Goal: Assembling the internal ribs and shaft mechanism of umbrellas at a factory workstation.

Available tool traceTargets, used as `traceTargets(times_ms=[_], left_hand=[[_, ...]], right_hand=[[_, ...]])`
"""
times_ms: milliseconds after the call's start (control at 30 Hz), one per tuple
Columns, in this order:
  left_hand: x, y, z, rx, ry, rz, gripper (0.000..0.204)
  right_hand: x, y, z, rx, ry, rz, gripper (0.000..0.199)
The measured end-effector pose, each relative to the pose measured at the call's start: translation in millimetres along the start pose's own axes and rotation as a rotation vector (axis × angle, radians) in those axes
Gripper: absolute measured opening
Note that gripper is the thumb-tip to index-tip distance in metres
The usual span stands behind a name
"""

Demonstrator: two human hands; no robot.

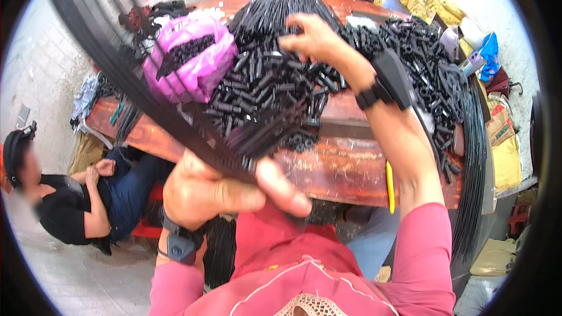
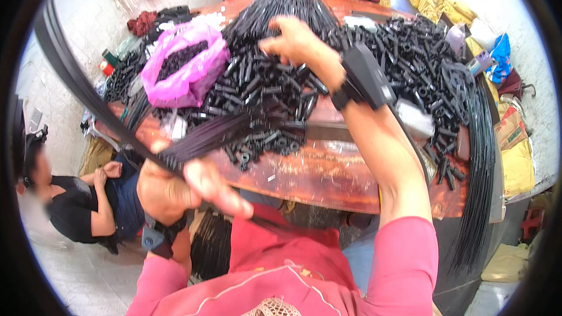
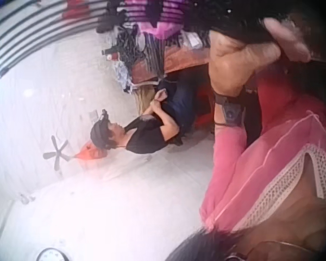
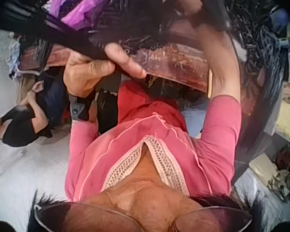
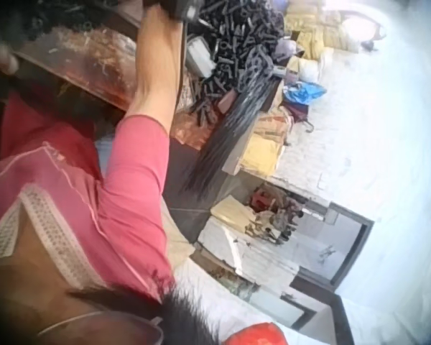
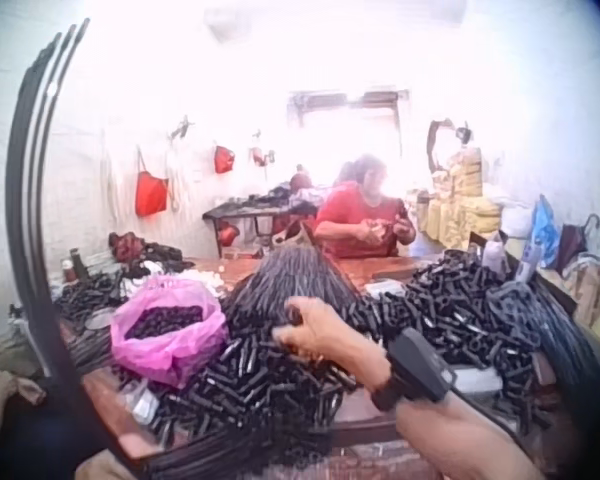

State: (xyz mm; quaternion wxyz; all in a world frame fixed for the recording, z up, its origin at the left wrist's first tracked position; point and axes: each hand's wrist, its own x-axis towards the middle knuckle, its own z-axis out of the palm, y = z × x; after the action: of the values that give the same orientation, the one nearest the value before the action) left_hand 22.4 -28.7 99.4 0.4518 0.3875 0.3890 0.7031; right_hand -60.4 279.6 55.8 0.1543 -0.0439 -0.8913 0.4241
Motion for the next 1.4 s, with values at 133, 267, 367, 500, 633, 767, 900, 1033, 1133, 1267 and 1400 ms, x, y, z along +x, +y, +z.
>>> traceTargets(times_ms=[133,267,367,500,633,767,900,1033,1133,1267,1400], left_hand=[[15.2,-6.1,-3.8,0.049,-0.018,0.049,0.029],[50.4,-17.1,-5.8,0.07,-0.061,-0.003,0.038],[76.0,-17.5,-10.0,0.069,-0.176,-0.044,0.043],[127.7,-28.2,-5.7,-0.016,-0.253,-0.059,0.043],[162.4,-43.1,-3.7,-0.013,-0.292,-0.098,0.044],[195.3,-55.9,-5.0,-0.015,-0.328,-0.152,0.042],[183.5,-81.5,-4.5,-0.004,-0.257,-0.236,0.043],[124.4,-117.4,12.5,0.071,-0.178,-0.246,0.035],[87.4,-143.5,20.8,0.028,-0.127,-0.312,0.027],[55.4,-167.2,24.1,0.027,-0.131,-0.368,0.026],[35.9,-188.8,14.1,0.191,-0.154,-0.413,0.026]], right_hand=[[-38.7,-27.2,-13.4,0.022,0.183,-0.064,0.056],[-163.9,-40.3,-45.0,0.34,-0.029,0.101,0.034],[-240.9,-42.0,-29.2,0.388,-0.108,0.171,0.034],[-286.3,-38.2,-7.9,0.406,-0.077,0.077,0.037],[-280.0,-32.1,14.6,0.579,0.043,0.15,0.038],[-269.3,-12.4,26.7,0.623,0.222,0.231,0.027],[-286.5,-2.4,49.5,0.536,0.281,0.311,0.02],[-325.4,0.8,69.6,0.499,0.21,0.429,0.019],[-348.2,7.9,83.6,0.534,0.291,0.398,0.018],[-364.4,26.7,98.8,0.396,0.284,0.323,0.026],[-371.1,47.1,119.1,0.242,0.203,0.306,0.01]])
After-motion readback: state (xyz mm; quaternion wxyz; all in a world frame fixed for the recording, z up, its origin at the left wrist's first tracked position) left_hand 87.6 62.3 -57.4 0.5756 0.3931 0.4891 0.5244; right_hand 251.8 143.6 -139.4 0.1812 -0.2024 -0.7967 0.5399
